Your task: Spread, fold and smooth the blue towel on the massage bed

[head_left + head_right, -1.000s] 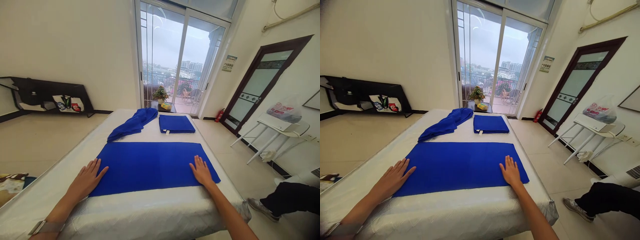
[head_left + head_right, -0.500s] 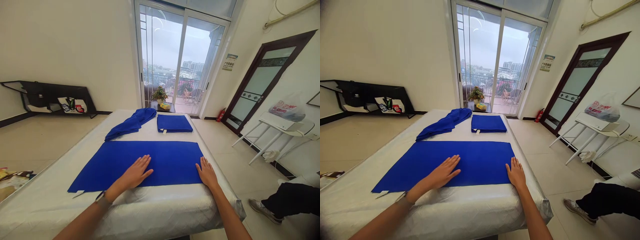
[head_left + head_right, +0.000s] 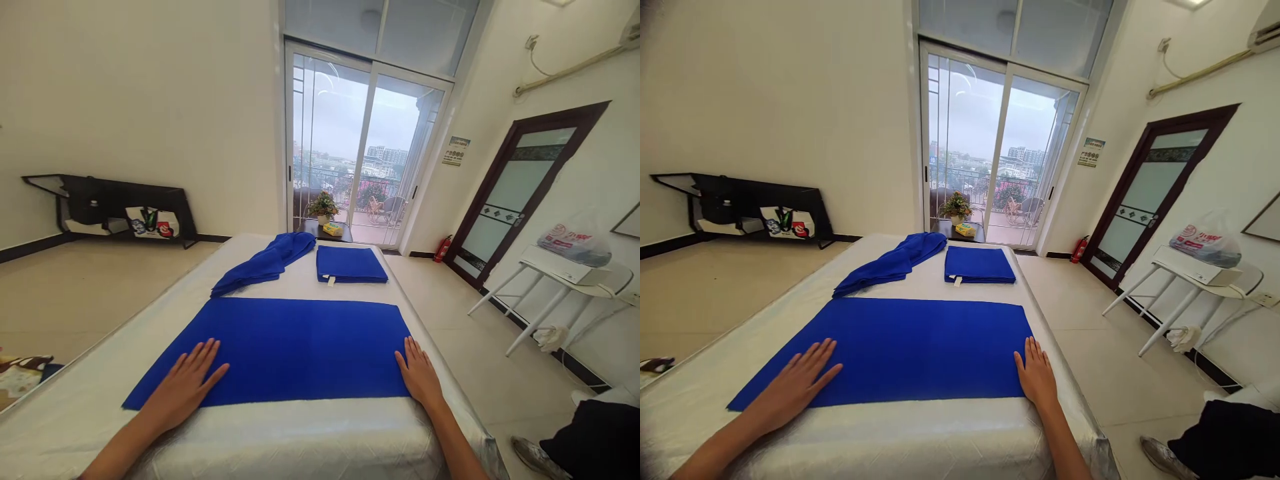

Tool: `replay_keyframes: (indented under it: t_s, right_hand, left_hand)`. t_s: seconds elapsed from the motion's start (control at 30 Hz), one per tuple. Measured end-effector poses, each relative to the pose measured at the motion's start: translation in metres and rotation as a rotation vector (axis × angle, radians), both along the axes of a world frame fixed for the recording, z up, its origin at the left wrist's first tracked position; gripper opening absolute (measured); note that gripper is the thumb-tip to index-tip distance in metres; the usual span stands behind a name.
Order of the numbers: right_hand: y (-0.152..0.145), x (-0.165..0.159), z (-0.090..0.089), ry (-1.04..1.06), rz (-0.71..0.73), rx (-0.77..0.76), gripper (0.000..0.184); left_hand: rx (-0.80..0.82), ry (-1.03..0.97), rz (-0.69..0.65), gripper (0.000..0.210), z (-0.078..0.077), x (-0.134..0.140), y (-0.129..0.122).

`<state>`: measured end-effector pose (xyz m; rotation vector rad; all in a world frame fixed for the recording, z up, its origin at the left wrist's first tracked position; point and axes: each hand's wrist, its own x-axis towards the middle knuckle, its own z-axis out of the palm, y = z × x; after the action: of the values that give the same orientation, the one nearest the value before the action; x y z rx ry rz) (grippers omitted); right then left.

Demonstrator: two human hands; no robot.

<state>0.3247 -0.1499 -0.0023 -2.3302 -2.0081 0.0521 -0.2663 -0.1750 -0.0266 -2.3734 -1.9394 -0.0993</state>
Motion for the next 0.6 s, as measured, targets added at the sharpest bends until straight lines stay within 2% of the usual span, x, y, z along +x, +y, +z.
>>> replay_keyframes:
  t_s: [0.07, 0.13, 0.23, 0.3, 0.4, 0.6]
  right_hand:
    - [0.0, 0.001, 0.0, -0.01, 0.003, 0.008, 0.076]
    - [-0.001, 0.001, 0.003, -0.025, 0.002, 0.011, 0.076]
    - [-0.003, -0.005, 0.014, -0.1, -0.009, 0.007, 0.073]
    - [-0.006, -0.021, 0.024, -0.169, 0.002, 0.029, 0.068]
    - [-0.01, -0.069, 0.039, -0.161, 0.089, 0.041, 0.064]
    - [-0.021, -0.205, 0.055, 0.153, 0.4, -0.029, 0.071]
  left_hand:
    - [0.019, 0.057, 0.057, 0.059, -0.005, -0.032, -0.012]
    - [0.039, 0.082, 0.098, 0.058, -0.009, -0.049, -0.02]
    - [0.058, 0.073, 0.1, 0.059, -0.014, -0.052, -0.024]
    - [0.079, 0.056, 0.1, 0.059, -0.016, -0.047, -0.022]
    - [0.126, 0.034, 0.111, 0.06, -0.02, -0.042, -0.02]
    - [0.144, 0.052, 0.123, 0.056, -0.025, -0.041, -0.021]
